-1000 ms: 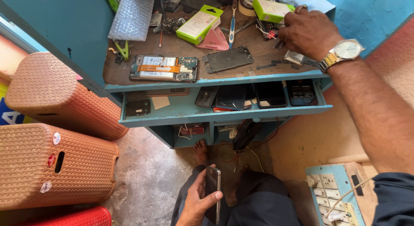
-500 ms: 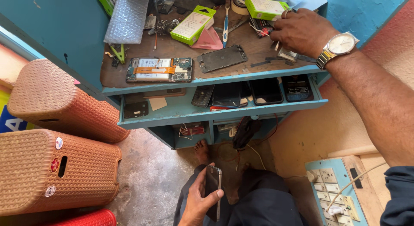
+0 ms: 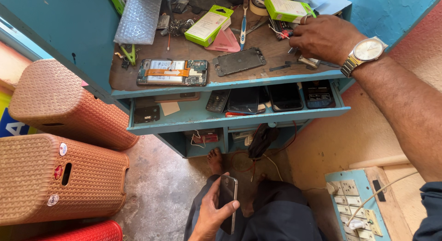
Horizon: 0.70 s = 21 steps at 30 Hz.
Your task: The person disassembles a mobile phone using tools to remove components from the internal chassis.
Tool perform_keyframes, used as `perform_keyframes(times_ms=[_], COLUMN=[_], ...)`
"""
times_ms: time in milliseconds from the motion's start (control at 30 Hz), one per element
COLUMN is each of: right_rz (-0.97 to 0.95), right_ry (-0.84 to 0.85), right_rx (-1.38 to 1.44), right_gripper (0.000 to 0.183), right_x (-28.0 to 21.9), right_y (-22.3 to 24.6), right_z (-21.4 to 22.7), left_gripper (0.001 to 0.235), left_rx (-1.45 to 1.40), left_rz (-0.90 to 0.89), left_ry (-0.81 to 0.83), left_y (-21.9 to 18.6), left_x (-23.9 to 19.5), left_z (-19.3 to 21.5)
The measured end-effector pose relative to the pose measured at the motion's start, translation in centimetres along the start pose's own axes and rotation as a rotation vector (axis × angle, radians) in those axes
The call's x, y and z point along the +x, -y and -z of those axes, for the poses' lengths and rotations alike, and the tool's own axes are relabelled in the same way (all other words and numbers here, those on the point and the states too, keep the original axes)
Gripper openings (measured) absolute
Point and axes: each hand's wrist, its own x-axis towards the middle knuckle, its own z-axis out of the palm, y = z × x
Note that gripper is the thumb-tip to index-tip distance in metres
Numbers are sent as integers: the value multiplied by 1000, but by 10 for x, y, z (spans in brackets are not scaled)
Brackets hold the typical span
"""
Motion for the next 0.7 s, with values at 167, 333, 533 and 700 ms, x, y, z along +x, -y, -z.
perform_keyframes(times_ms=[167,333,533,700], right_rz=[25,20,-108,-360], right_ry=[-24,-50,-342,-550], right_rx=[-8,68,147,249], right_gripper=[7,14,16,24], right_x=[4,6,5,-9], right_y=[2,3,-19,-39], right_z=[-1,4,6,7], left_gripper=[97,97,97,97], left_rx=[-2,-7,-53,-14], left_rz=[4,-16,8,11], left_ry=[-6,3,19,-1], left_y=[-7,-9,-15,-19], left_x=[-3,-6,-10,-14], left_z=[-3,-2,-4,-5])
